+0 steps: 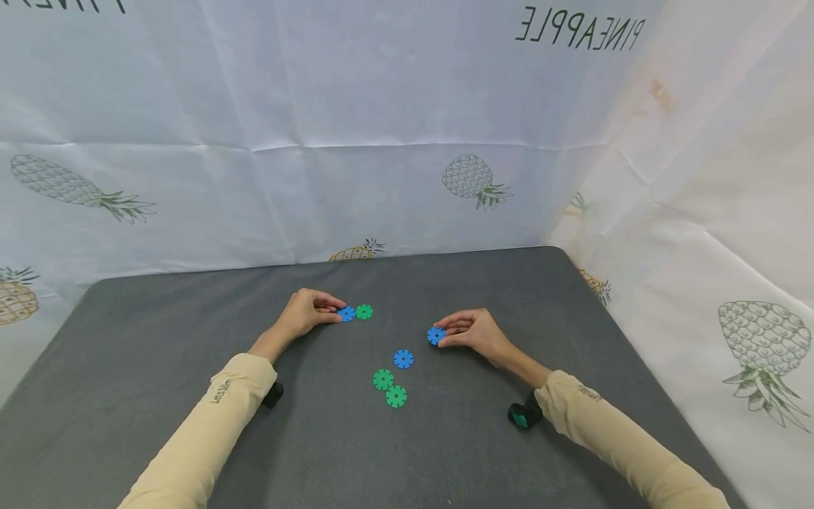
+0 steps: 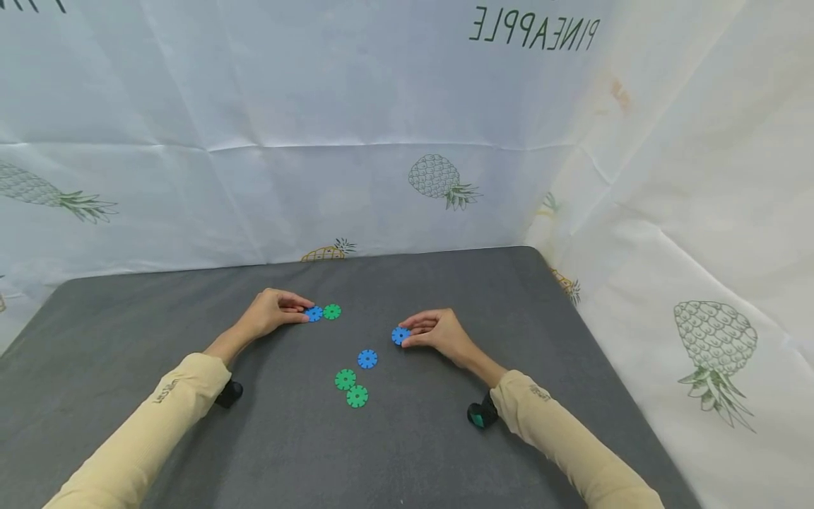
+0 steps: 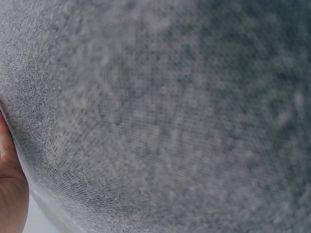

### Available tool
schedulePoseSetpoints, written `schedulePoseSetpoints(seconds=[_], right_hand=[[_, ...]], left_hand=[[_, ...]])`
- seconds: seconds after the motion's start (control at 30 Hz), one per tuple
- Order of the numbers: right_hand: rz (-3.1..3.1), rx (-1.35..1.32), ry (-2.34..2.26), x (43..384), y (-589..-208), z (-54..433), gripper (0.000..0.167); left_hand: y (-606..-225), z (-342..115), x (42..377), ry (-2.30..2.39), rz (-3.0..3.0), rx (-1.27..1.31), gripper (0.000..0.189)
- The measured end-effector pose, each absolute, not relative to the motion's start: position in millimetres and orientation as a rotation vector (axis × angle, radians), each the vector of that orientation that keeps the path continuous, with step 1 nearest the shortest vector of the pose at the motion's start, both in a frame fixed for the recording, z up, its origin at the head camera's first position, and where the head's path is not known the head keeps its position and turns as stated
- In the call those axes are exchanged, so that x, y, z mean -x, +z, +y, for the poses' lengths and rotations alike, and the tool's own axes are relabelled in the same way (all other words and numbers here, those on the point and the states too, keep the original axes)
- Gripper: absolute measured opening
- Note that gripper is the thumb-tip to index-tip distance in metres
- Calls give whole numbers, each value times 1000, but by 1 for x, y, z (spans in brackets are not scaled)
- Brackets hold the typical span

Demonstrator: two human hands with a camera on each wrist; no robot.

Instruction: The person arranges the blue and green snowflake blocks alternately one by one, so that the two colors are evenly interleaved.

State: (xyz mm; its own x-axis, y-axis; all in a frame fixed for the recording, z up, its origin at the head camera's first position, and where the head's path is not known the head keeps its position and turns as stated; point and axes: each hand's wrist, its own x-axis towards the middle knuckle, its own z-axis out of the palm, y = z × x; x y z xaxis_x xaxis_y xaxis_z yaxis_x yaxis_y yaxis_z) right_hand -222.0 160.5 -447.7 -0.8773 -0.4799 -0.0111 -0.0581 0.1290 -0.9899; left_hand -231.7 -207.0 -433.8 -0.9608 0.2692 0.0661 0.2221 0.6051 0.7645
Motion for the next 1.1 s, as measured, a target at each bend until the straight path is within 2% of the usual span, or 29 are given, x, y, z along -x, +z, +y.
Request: schedulePoseSetpoints(seconds=[1.1], right_hand=[[2148, 467, -1852, 256, -444, 143, 37]], left_hand=[[-434, -207, 233, 1289, 2776, -386, 22]])
